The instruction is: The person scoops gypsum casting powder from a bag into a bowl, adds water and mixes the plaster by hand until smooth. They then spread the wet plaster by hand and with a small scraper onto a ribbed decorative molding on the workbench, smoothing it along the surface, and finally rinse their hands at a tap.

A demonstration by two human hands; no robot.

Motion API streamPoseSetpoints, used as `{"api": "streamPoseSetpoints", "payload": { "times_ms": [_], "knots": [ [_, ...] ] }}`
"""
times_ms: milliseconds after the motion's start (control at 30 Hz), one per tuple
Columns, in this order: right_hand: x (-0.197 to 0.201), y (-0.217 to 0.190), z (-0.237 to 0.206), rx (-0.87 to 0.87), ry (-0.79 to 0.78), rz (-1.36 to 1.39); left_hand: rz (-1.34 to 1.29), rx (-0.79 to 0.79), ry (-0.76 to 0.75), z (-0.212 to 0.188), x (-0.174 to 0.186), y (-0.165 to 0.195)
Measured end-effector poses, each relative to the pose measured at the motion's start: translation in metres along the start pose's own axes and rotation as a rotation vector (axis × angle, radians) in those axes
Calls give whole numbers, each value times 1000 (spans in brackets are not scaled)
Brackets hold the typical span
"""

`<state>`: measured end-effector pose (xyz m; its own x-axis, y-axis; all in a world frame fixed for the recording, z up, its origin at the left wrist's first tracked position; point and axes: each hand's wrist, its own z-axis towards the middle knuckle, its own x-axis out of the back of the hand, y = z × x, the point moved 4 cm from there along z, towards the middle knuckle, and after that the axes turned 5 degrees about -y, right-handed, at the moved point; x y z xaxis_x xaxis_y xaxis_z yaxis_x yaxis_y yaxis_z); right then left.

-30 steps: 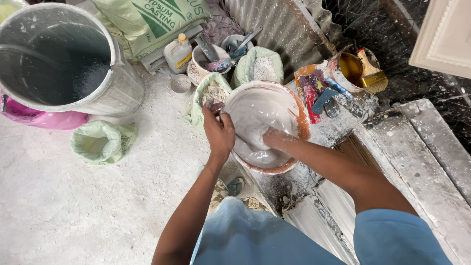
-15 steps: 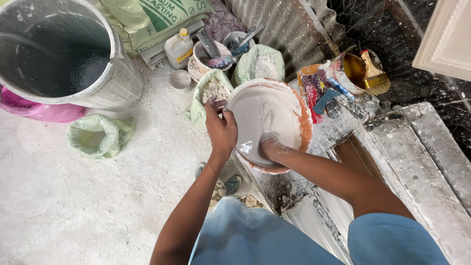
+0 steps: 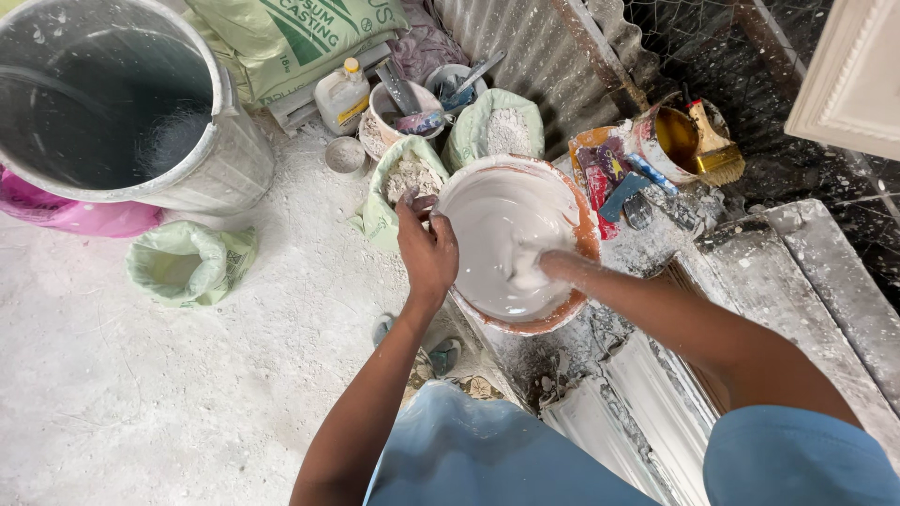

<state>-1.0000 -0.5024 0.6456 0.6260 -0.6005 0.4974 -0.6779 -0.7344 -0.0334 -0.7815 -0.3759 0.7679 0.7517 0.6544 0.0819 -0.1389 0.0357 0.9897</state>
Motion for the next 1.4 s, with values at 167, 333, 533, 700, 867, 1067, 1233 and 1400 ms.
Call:
{"api": "streamPoseSetpoints", "payload": {
  "times_ms": [167,333,533,700,867,1067,1233,1400],
  "knots": [
    [-48,-38,47,35,60,17,27,-16,-11,0,0,2],
    [-34,-70,54,71,157,92,-10,-8,-19,0,1,1],
    [38,-68,16,64,299,123,-27,-28,-32,-2,0,-2],
    [45,-55,20,-2,269,174,-44,-23,-51,-3,-1,-8],
    [-10,-60,55,-17,219,277,-35,-51,-53,-3,-1,-9],
    [-59,-42,37,36,186,254,-53,-51,-93,-4,-1,-4],
    [-26,-26,-4,74,196,310,-11,-56,-107,-1,-2,-5],
    [27,-14,-6,71,267,357,-20,-76,-118,-1,-4,-8]
  ]
}}
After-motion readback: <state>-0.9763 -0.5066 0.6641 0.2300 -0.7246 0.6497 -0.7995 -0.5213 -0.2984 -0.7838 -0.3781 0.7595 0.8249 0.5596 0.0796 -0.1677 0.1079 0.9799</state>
